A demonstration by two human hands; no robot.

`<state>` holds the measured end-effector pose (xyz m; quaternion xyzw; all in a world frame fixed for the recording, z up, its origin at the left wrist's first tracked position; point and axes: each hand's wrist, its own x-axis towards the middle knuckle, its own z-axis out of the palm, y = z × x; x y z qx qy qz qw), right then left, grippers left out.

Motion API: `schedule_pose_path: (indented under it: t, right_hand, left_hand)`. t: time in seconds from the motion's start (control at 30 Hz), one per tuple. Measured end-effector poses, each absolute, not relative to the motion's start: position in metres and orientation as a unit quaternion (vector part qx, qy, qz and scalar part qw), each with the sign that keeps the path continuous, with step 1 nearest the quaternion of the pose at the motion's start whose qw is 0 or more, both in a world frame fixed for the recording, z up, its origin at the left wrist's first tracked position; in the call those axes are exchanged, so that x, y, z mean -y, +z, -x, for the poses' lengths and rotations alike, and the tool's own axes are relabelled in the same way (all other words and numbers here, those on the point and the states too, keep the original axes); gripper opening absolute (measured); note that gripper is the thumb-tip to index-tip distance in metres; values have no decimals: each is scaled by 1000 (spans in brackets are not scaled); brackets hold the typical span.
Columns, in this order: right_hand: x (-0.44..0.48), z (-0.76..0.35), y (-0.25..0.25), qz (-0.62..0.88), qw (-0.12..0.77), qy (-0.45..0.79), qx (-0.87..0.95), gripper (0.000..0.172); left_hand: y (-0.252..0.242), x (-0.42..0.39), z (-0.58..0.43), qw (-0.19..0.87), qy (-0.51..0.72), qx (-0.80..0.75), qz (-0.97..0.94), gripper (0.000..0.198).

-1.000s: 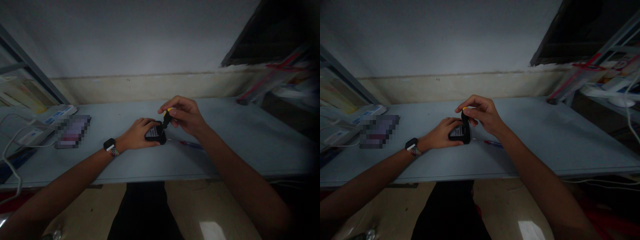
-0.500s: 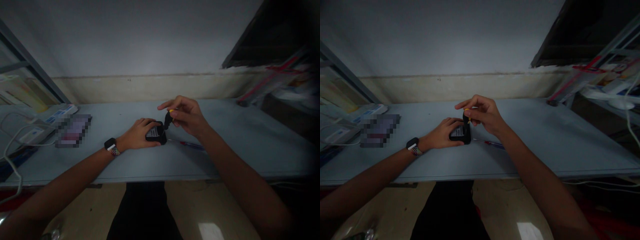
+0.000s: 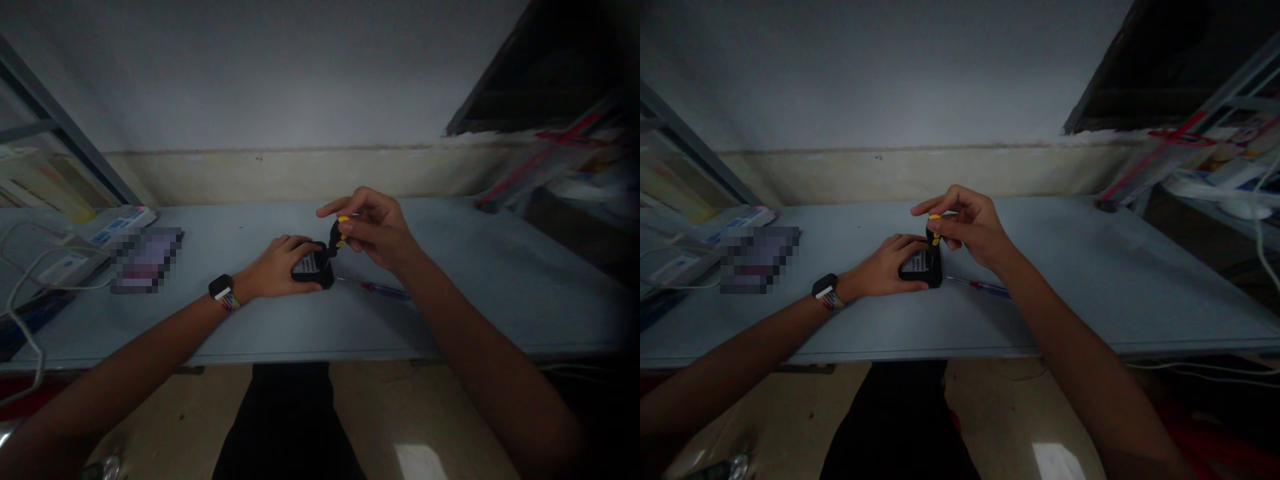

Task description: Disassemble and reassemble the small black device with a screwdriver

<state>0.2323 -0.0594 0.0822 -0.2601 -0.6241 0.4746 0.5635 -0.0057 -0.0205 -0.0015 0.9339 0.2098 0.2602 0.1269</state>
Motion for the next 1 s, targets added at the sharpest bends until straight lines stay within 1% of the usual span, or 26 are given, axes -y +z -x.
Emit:
schedule_pose_path:
  t: [0.1, 0.23, 0.37, 0.47, 0.57, 0.6, 0.73, 0.87, 0.93, 1.0]
  right_hand:
    - [60, -231, 85, 267, 556, 490, 616, 45]
    - [58, -235, 82, 247, 534, 528, 612, 36]
    - [55, -238, 78, 251, 545, 498, 627, 29]
    - [57, -236, 79, 255, 558, 479, 628, 33]
    - [59, -233, 81, 255, 548, 510, 612, 42]
    - [60, -232, 81, 253, 543, 523, 606, 42]
    - [58, -231, 76, 232, 533, 560, 590, 34]
    - [56, -229, 74, 232, 545, 530, 607, 30]
    - [57, -227, 76, 233, 558, 509, 612, 31]
    - [58, -226, 79, 231, 563, 505, 612, 38]
  left_hand:
    - [-1, 21, 6, 133, 259, -212, -933, 85]
    - [0, 21, 6, 137, 255, -216, -933, 84]
    - [1, 21, 6, 132, 259, -210, -933, 84]
    - [1, 22, 6, 133, 259, -211, -933, 84]
    - [1, 21, 6, 136, 258, -212, -933, 84]
    - [0, 21, 6, 135, 259, -211, -933, 84]
    - [-1, 21, 6, 129, 257, -213, -934, 84]
    - [0, 21, 5, 129, 257, -210, -934, 84]
    - [0, 21, 5, 128, 256, -209, -935, 85]
    - [0, 21, 6, 128, 254, -211, -935, 85]
